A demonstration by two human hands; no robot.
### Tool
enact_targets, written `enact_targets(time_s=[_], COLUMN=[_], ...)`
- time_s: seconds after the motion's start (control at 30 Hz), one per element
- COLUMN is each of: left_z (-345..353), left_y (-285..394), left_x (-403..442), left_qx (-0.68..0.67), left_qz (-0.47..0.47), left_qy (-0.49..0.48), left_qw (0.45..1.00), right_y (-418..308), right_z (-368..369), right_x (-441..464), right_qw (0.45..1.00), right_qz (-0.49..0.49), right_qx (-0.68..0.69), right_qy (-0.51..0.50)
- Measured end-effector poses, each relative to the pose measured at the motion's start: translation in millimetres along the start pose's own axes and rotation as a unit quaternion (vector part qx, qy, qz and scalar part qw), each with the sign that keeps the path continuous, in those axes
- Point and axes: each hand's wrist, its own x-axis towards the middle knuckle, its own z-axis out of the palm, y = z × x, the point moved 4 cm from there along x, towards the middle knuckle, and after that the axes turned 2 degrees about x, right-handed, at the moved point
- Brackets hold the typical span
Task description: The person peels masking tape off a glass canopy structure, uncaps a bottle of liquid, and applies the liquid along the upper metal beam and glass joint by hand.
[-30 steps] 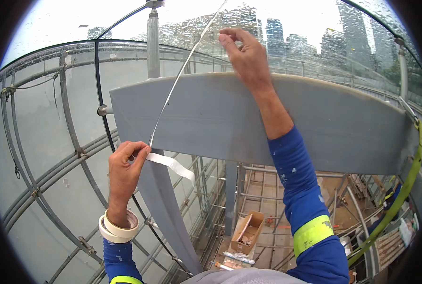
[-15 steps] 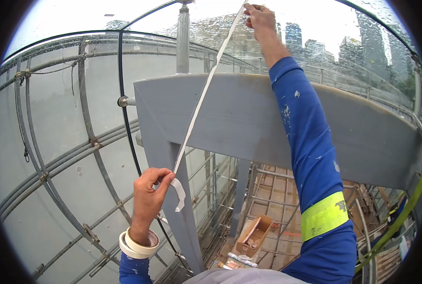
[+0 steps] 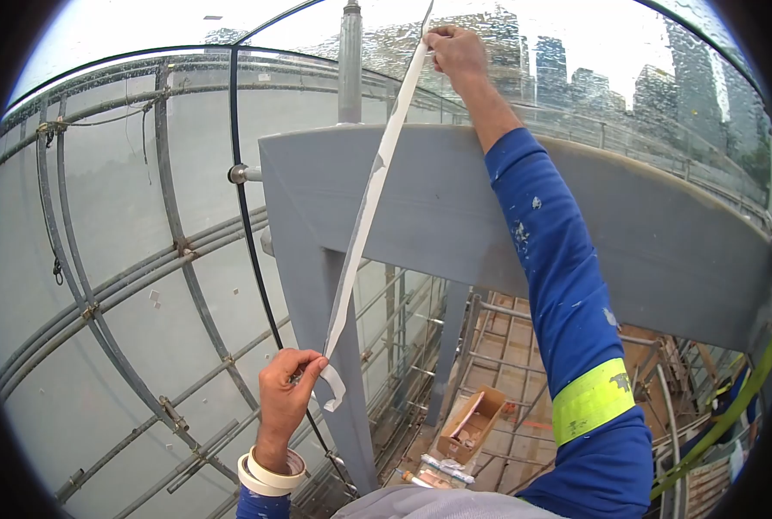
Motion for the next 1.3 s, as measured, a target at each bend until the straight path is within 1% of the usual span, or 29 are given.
enact_targets(time_s=[0.03,0.07,0.1,0.17,0.3,0.37,0.47,0.6,0.67,0.8,0.9,1.0,1.07,1.1,1.17,1.23,1.27,1.3], left_z=[-2.9,-6.6,-10.2,-16.6,-29.9,-38.3,-48.1,-57.3,-62.0,-65.7,-67.2,-71.0,-75.2,-76.9,-85.5,-95.9,-103.0,-111.2], left_y=[-2.0,-4.0,-5.8,-10.2,-14.5,-16.0,-18.9,-24.7,-26.1,-30.8,-32.7,-31.9,-30.8,-33.3,-35.7,-33.4,-32.6,-32.8], left_x=[-6.0,-11.3,-15.6,-24.1,-34.0,-37.2,-42.5,-49.9,-52.4,-56.4,-58.0,-57.7,-57.1,-55.8,-55.8,-51.8,-50.3,-49.6], left_qx=[0.003,0.008,0.01,0.01,0.035,0.049,0.059,0.069,0.083,0.08,0.092,0.095,0.111,0.111,0.106,0.126,0.141,0.157], left_qz=[-0.01,-0.019,-0.02,-0.036,-0.032,-0.034,-0.02,-0.033,-0.029,-0.036,-0.04,-0.034,-0.035,-0.043,-0.024,-0.011,-0.002,0.006], left_qy=[0.005,0.009,0.01,0.017,0.024,0.038,0.055,0.068,0.091,0.091,0.093,0.103,0.12,0.119,0.135,0.143,0.151,0.155], left_qw=[1.0,1.0,1.0,0.999,0.999,0.998,0.997,0.995,0.992,0.992,0.991,0.99,0.986,0.986,0.985,0.982,0.978,0.975], right_y=[-0.1,5.4,5.8,5.1,-6.3,-14.9,-24.9,-27.9,-31.3,-33.8,-36.1,-47.1,-61.9,-70.1,-98.7,-124.4,-154.5,-183.4], right_z=[2.2,2.5,2.5,3.8,0.1,-3.5,-8.6,-12.6,-16.2,-23.6,-27.3,-29.4,-29.5,-32.8,-34.6,-41.1,-48.7,-58.1], right_x=[-4.0,-8.8,-13.2,-21.8,-39.5,-47.8,-61.2,-75.2,-81.9,-89.9,-94.9,-104.1,-116.2,-124.1,-151.2,-178.5,-198.9,-221.3], right_qw=[0.999,0.998,0.998,0.996,0.995,0.992,0.991,0.992,0.991,0.991,0.989,0.986,0.971,0.971,0.947,0.908,0.918,0.912], right_qz=[-0.019,0.02,0.021,-0.007,-0.017,-0.045,-0.06,-0.061,-0.085,-0.073,-0.087,-0.094,-0.183,-0.18,-0.259,-0.358,-0.235,-0.096], right_qx=[-0.043,-0.062,-0.059,-0.081,-0.09,-0.111,-0.11,-0.09,-0.089,-0.088,-0.105,-0.12,-0.13,-0.13,-0.125,-0.097,-0.052,-0.024], right_qy=[-0.007,-0.022,-0.023,-0.03,-0.045,-0.044,-0.047,-0.057,-0.052,-0.065,-0.057,-0.072,-0.08,-0.086,-0.143,-0.196,-0.314,-0.399])
